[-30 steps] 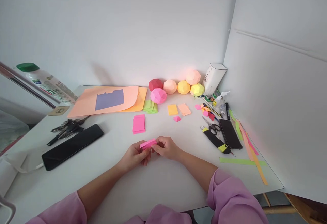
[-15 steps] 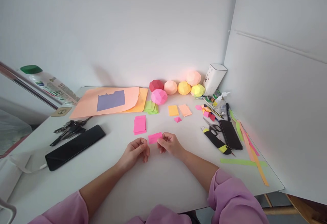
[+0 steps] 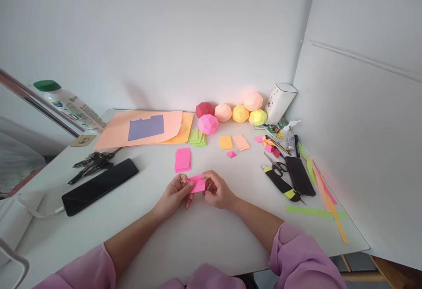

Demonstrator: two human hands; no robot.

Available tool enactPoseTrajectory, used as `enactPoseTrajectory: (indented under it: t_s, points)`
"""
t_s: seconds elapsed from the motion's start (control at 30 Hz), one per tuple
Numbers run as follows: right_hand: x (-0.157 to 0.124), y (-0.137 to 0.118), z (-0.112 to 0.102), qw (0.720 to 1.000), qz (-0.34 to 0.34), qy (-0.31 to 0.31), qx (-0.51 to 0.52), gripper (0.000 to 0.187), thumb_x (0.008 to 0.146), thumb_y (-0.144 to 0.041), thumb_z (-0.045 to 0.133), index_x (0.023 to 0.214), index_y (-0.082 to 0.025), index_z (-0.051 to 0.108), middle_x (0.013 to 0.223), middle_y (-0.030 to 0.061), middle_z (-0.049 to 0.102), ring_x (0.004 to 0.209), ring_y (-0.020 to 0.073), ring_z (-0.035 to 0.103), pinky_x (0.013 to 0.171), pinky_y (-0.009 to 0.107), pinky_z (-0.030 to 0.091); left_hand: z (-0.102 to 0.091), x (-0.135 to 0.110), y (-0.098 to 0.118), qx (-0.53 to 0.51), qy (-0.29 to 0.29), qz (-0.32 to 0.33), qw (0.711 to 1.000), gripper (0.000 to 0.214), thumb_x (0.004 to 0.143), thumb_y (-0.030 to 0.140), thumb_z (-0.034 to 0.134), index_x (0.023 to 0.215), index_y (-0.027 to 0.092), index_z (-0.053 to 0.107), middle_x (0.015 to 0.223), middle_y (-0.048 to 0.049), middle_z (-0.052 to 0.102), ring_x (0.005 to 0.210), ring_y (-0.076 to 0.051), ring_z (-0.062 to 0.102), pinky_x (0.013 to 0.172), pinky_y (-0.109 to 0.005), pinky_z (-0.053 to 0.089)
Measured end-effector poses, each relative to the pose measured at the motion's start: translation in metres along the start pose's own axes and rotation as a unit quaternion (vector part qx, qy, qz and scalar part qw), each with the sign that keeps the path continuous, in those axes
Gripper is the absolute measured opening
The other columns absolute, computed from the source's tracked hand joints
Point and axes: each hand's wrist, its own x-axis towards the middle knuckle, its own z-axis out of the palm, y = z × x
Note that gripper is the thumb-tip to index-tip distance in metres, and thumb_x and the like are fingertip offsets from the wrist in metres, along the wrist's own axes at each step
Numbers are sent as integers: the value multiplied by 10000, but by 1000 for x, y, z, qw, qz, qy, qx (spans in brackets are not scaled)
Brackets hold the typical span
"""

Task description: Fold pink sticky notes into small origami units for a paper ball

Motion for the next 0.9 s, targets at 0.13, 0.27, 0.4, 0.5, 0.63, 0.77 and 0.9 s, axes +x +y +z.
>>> enactPoseTrajectory:
  t_s: [0.13, 0.27, 0.4, 0.5, 0.63, 0.77, 0.9]
  points:
    - [2, 0, -1, 999, -38, 11, -23, 161, 793, -217, 582, 952, -198, 582, 1129, 90, 468, 704, 102, 526, 516, 221, 437, 1, -1, 0, 18, -6, -7, 1000, 278, 855, 442, 504, 831, 241, 314, 516, 89, 553, 346, -77, 453, 370, -179, 372]
    - [3, -2, -1, 1000, 6, 28, 2, 142, 823, -316, 586, 833, -174, 590, 1118, 88, 473, 651, 83, 510, 512, 229, 445, 3, -4, 2, 70, 11, 0, 997, 283, 833, 469, 522, 936, 225, 421, 619, 50, 550, 494, -112, 542, 430, -219, 456]
    - [3, -5, -1, 998, 38, 28, 31, 200, 805, -351, 612, 749, -170, 551, 1014, 61, 494, 613, 79, 486, 520, 238, 432, 3, -5, 4, 133, 24, 20, 991, 314, 815, 480, 531, 924, 190, 581, 922, -51, 554, 629, -130, 567, 466, -247, 499]
    - [3, -7, -1, 997, 59, 25, 29, 239, 795, -379, 618, 719, -172, 526, 832, 26, 510, 609, 98, 463, 525, 240, 412, 3, -5, 6, 161, -18, 27, 986, 348, 831, 485, 493, 827, 171, 644, 985, -68, 534, 545, -93, 513, 468, -254, 495]
    - [3, -7, -1, 995, 92, 13, 25, 270, 768, -384, 645, 687, -168, 507, 663, -20, 460, 562, 93, 418, 508, 233, 370, 5, -6, 8, 174, -42, 31, 983, 341, 850, 464, 474, 818, 171, 645, 932, -65, 526, 632, -123, 527, 503, -250, 507]
    - [2, -5, -2, 992, 122, 9, 37, 259, 752, -377, 666, 709, -165, 524, 615, -29, 470, 524, 93, 443, 476, 227, 358, 7, -8, 10, 157, -30, 26, 987, 267, 824, 434, 537, 802, 177, 604, 994, -62, 527, 755, -147, 550, 544, -244, 508]
    - [1, -6, -5, 989, 142, 0, 32, 258, 783, -394, 628, 724, -160, 536, 594, -27, 501, 490, 95, 474, 450, 221, 367, 7, -7, 8, 104, 6, 4, 995, 282, 806, 448, 563, 787, 169, 524, 856, -31, 577, 667, -128, 567, 551, -252, 493]
